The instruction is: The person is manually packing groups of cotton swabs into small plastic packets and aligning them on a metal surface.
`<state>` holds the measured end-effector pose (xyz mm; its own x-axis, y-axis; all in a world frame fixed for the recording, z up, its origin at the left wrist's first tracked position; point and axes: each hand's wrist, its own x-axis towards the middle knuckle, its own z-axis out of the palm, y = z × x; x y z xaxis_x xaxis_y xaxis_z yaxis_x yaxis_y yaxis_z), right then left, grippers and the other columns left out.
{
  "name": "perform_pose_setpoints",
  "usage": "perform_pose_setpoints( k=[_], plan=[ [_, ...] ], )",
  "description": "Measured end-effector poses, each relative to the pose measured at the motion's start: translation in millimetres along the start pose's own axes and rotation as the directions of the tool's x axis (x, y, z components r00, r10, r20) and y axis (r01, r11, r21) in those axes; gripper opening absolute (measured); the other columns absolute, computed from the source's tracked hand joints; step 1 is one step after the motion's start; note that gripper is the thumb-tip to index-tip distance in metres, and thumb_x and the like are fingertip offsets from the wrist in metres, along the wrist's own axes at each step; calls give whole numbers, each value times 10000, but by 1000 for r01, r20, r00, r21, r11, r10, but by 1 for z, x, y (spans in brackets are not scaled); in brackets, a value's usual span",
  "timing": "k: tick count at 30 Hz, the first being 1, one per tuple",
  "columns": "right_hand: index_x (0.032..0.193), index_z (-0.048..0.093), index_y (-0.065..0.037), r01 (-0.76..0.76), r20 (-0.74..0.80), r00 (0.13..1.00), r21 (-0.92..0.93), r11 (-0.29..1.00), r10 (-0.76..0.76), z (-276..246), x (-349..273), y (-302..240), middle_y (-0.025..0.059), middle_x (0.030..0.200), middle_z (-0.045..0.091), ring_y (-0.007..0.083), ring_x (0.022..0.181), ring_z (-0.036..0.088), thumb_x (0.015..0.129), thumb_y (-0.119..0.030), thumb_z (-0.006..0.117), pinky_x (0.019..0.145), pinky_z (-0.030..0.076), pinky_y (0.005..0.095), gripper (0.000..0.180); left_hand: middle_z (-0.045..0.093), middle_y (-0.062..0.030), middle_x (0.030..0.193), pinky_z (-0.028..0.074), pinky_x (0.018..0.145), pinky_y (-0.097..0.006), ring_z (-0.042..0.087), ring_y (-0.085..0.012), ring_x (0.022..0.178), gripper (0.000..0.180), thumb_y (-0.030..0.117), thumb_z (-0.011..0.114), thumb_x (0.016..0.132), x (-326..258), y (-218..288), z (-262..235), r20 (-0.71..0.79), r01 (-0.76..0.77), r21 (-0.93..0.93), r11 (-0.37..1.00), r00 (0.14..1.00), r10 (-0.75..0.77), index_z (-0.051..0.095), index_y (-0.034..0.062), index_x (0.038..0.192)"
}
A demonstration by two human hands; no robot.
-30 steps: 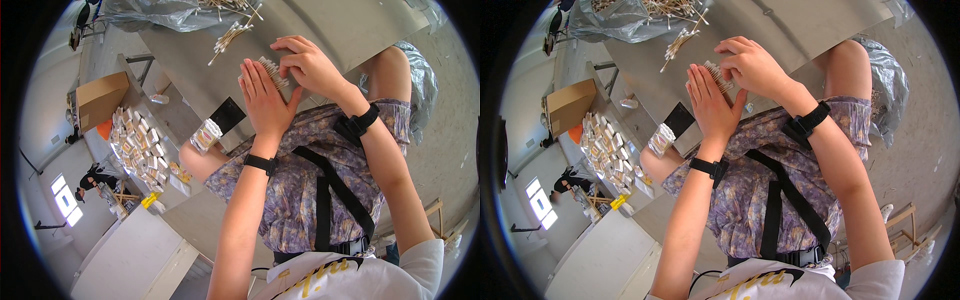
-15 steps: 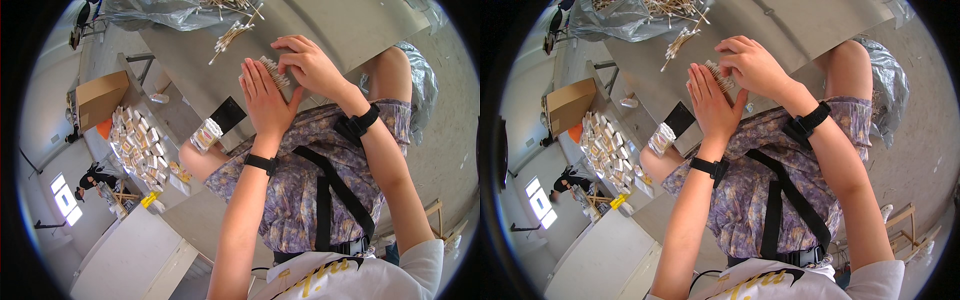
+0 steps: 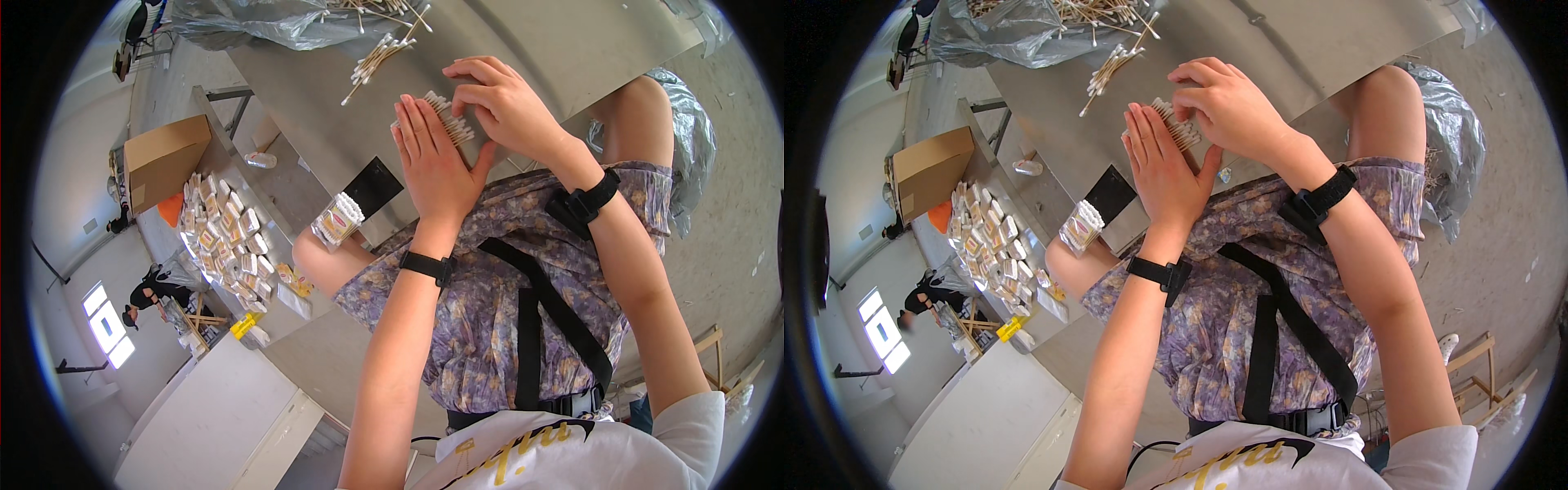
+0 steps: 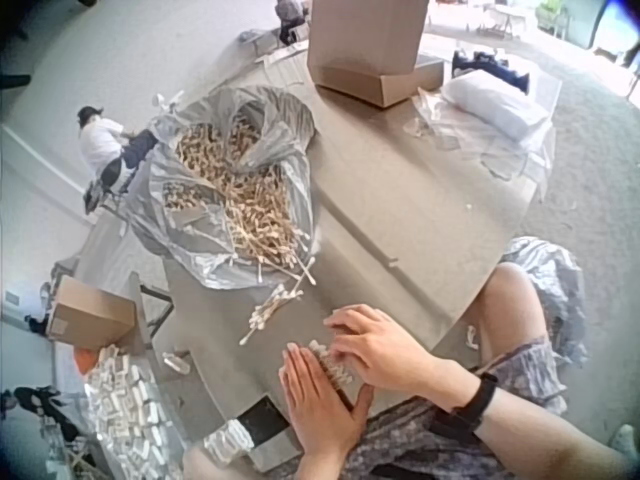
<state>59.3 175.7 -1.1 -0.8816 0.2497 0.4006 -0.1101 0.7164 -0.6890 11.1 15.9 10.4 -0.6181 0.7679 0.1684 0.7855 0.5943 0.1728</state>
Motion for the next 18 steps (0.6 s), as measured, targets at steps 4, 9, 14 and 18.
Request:
perform_pose_setpoints(
  k=[4, 9, 14, 18],
  plan=[
    [901, 667, -73, -3, 6, 1000, -4, 1000, 3, 0, 0, 0, 82, 1287, 599, 290, 1227, 533, 754, 81, 549, 1018, 463, 407, 243, 247, -347, 1548, 211, 1193, -530, 204, -442, 1482, 1007, 574, 613, 884, 0, 0, -1, 0, 2, -15, 1000, 1000, -2, 244, -149, 1480],
    [939, 668, -88, -36, -7, 999, -1, 999, 36, 2, 2, -1, 75, 1296, 594, 288, 1237, 525, 776, 69, 558, 1028, 455, 414, 252, 280, -342, 1534, 242, 1183, -530, 238, -442, 1471, 992, 593, 600, 887, 1, 1, -1, -17, -5, -18, 1000, 1000, 5, 282, -148, 1464],
    [925, 676, -94, -17, -18, 1000, -40, 999, 16, 2, 2, -2, 66, 1263, 610, 276, 1224, 533, 785, 36, 585, 1027, 456, 403, 211, 288, -337, 1533, 246, 1183, -526, 243, -439, 1470, 992, 595, 599, 887, 1, 0, -1, -12, -10, -16, 1000, 1000, 10, 283, -148, 1464],
    [946, 664, -85, -8, 3, 1000, -37, 999, 9, 2, 1, -1, 68, 1297, 592, 286, 1241, 522, 782, 68, 562, 1033, 450, 412, 246, 285, -337, 1535, 246, 1185, -523, 243, -438, 1470, 987, 596, 597, 889, 1, 1, -1, -13, -7, -29, 1000, 1000, 7, 287, -145, 1464]
  ],
)
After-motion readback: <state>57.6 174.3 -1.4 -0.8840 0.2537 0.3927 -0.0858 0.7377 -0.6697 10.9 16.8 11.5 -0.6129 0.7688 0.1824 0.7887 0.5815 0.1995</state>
